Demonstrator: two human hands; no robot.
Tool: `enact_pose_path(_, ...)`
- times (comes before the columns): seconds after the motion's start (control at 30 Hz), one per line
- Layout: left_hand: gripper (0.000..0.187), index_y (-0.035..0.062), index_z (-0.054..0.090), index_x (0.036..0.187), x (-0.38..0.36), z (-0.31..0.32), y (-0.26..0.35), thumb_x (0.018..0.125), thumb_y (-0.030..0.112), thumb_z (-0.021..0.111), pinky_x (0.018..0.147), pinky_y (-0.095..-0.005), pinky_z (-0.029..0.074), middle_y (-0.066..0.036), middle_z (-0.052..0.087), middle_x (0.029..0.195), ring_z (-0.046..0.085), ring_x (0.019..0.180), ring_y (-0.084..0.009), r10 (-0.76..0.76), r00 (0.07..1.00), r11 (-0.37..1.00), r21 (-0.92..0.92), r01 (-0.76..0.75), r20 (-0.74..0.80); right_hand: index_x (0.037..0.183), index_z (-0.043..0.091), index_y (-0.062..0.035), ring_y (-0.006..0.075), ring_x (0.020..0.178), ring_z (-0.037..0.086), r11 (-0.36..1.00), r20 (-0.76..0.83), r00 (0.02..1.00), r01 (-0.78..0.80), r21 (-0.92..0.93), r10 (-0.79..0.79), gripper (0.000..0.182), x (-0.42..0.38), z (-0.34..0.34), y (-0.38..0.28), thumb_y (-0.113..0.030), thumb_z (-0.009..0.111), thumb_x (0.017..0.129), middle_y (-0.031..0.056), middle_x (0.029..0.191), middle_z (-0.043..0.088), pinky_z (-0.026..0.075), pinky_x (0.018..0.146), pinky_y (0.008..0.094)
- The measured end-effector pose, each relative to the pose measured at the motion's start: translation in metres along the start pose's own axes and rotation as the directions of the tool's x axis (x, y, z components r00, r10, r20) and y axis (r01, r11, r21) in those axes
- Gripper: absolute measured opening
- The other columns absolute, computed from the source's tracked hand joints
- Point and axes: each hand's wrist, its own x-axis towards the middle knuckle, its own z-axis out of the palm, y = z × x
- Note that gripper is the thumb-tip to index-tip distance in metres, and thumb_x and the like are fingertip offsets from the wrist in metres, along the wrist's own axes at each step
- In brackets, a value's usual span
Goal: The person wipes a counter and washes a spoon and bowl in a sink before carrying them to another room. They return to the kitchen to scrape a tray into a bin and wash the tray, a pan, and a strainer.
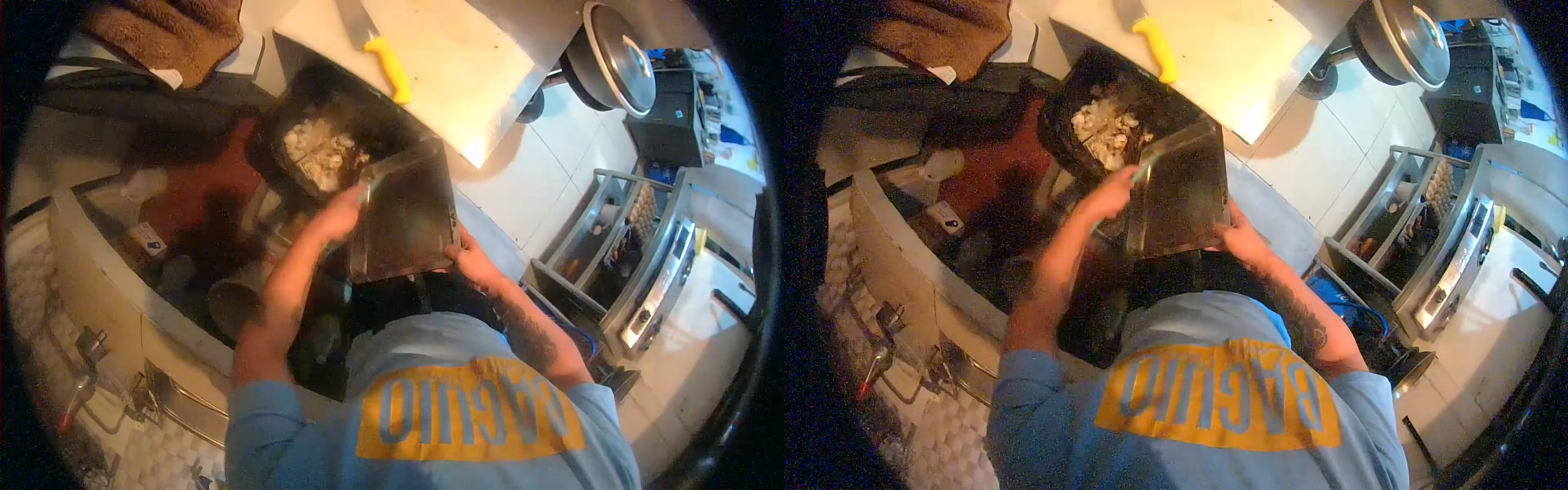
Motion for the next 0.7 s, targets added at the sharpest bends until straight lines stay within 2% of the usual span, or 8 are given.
enact_pose_path(0.03,0.049,0.0182,0.047,0.135,-0.029,0.003,0.014,0.089,0.005,0.041,0.053,-0.0316,0.044,-0.004,0.053,0.082,0.048,0.056,-0.0164,-0.037,0.996,0.997,-0.060,0.042,0.082,0.149,0.022,-0.0109,0.0263,0.117,0.054,0.998,0.018,1.000,-0.012,0.062,0.010,0.065,0.006,-0.005,0.006,-0.001,0.044,0.089,0.0139,0.133,0.049,0.050,0.094,0.0407)
enact_pose_path(0.1,0.046,0.0187,0.044,0.138,-0.044,0.034,-0.028,0.093,0.010,0.041,0.058,-0.0274,0.042,0.000,0.046,0.077,0.043,0.060,-0.0130,0.380,0.919,0.921,-0.134,-0.365,0.105,0.148,0.023,-0.0111,0.0275,0.113,0.057,0.993,0.061,0.998,-0.016,0.120,0.009,0.064,0.016,-0.014,0.012,-0.002,0.045,0.089,0.0142,0.130,0.051,0.054,0.088,0.0415)
enact_pose_path(0.17,0.044,0.0141,0.042,0.140,-0.085,0.037,-0.004,0.096,0.009,0.042,0.070,-0.0319,0.048,-0.011,0.061,0.100,0.055,0.075,-0.0172,0.335,0.901,0.941,-0.143,-0.306,0.274,0.148,0.024,-0.0110,0.0283,0.110,0.059,0.992,0.103,0.995,-0.018,0.121,0.005,0.063,0.022,-0.012,0.006,-0.002,0.045,0.089,0.0144,0.128,0.051,0.057,0.084,0.0412)
enact_pose_path(0.33,0.040,0.0103,0.044,0.139,-0.029,0.040,-0.032,0.099,0.014,0.041,0.073,-0.0316,0.047,-0.007,0.056,0.090,0.053,0.077,-0.0152,0.583,0.811,0.813,0.040,-0.581,-0.046,0.147,0.025,-0.0096,0.0270,0.105,0.062,1.000,0.156,0.988,0.002,-0.026,0.002,0.062,0.027,0.013,-0.012,-0.004,0.045,0.089,0.0138,0.126,0.053,0.057,0.082,0.0406)
enact_pose_path(0.43,0.040,0.0102,0.045,0.139,-0.017,0.033,-0.055,0.100,0.017,0.041,0.068,-0.0289,0.045,-0.001,0.053,0.083,0.049,0.072,-0.0114,0.576,0.800,0.807,-0.037,-0.589,-0.169,0.147,0.027,-0.0104,0.0257,0.103,0.063,0.995,0.165,0.986,0.013,-0.104,0.004,0.062,0.031,0.024,-0.024,-0.005,0.046,0.087,0.0129,0.123,0.055,0.057,0.081,0.0397)
enact_pose_path(0.5,0.041,0.0106,0.045,0.139,-0.064,0.029,-0.038,0.099,0.017,0.041,0.067,-0.0279,0.044,-0.001,0.053,0.085,0.047,0.071,-0.0103,0.451,0.892,0.869,-0.216,-0.445,-0.023,0.147,0.027,-0.0117,0.0249,0.102,0.062,0.994,0.177,0.984,-0.003,-0.113,0.023,0.064,0.034,0.028,-0.026,-0.005,0.047,0.086,0.0125,0.121,0.056,0.057,0.081,0.0385)
enact_pose_path(0.6,0.042,0.0108,0.043,0.141,-0.057,0.038,-0.028,0.099,0.013,0.039,0.067,-0.0274,0.044,0.000,0.055,0.087,0.047,0.070,-0.0109,0.700,0.699,0.706,-0.007,-0.708,-0.149,0.144,0.032,-0.0116,0.0235,0.099,0.063,0.969,0.215,0.976,0.068,-0.236,-0.016,0.060,0.039,0.035,-0.025,-0.006,0.049,0.087,0.0125,0.121,0.057,0.057,0.079,0.0367)
enact_pose_path(0.7,0.041,0.0087,0.045,0.139,-0.001,0.013,-0.054,0.099,0.011,0.039,0.091,-0.0345,0.043,-0.012,0.056,0.118,0.053,0.104,-0.0238,0.527,0.815,0.845,0.046,-0.533,-0.239,0.145,0.033,-0.0124,0.0224,0.097,0.063,0.959,0.212,0.977,0.031,-0.283,0.031,0.062,0.029,0.049,-0.031,-0.006,0.049,0.085,0.0113,0.120,0.057,0.057,0.078,0.0355)
